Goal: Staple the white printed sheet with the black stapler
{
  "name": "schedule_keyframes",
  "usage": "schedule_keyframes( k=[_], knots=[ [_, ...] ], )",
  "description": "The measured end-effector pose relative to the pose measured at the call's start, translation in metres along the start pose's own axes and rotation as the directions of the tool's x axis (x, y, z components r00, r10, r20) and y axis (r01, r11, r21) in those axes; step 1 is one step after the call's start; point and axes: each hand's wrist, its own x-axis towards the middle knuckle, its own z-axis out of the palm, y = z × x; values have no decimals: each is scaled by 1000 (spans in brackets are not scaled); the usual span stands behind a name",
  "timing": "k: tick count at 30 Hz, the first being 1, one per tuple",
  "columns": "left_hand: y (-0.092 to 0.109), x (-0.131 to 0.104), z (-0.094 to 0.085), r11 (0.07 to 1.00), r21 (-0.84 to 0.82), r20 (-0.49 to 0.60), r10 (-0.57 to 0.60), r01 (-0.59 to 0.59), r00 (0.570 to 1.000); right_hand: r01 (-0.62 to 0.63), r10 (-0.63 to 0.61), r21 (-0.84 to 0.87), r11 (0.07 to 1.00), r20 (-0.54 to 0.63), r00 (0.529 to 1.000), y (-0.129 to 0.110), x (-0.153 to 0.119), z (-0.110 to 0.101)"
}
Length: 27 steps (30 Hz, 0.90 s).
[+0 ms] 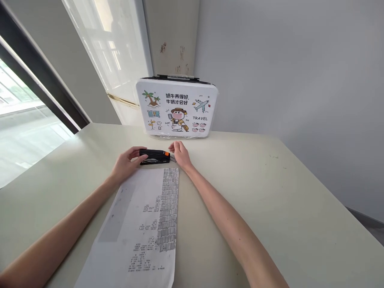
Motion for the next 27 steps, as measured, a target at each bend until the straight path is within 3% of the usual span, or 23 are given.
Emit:
schedule_keyframes(
  k=[5, 9, 11, 14, 17, 19, 22, 27],
  knots=[
    [-10, 0, -8, 999, -39, -67, -18, 16, 998, -73, 81, 228, 971, -27, 996, -3, -4, -6],
    [-13, 0, -13, 999, -14, -68, -38, 37, 997, -82, 100, 274, 958, -53, 994, -7, -13, -20],
    [-13, -3, -21, 998, -12, -60, -64, 64, 996, -67, 96, 256, 964, -102, 990, -7, -25, -40],
    [-14, -15, -39, 993, 0, -58, -118, 118, 991, -49, 87, 192, 980, -189, 978, -7, -58, -88],
    [-12, -31, -55, 974, 99, -98, -193, 202, 976, -75, 108, 144, 987, -237, 965, -11, -99, -136],
    [-9, -38, -60, 953, 171, -139, -229, 251, 963, -104, 131, 123, 987, -242, 961, -18, -123, -153],
    [-7, -42, -59, 932, 261, -131, -224, 251, 966, -141, 157, 83, 987, -232, 960, -28, -143, -158],
    [-13, -40, -54, 909, 378, -87, -154, 176, 984, -172, 175, 33, 984, -196, 965, -35, -144, -147]
  ],
)
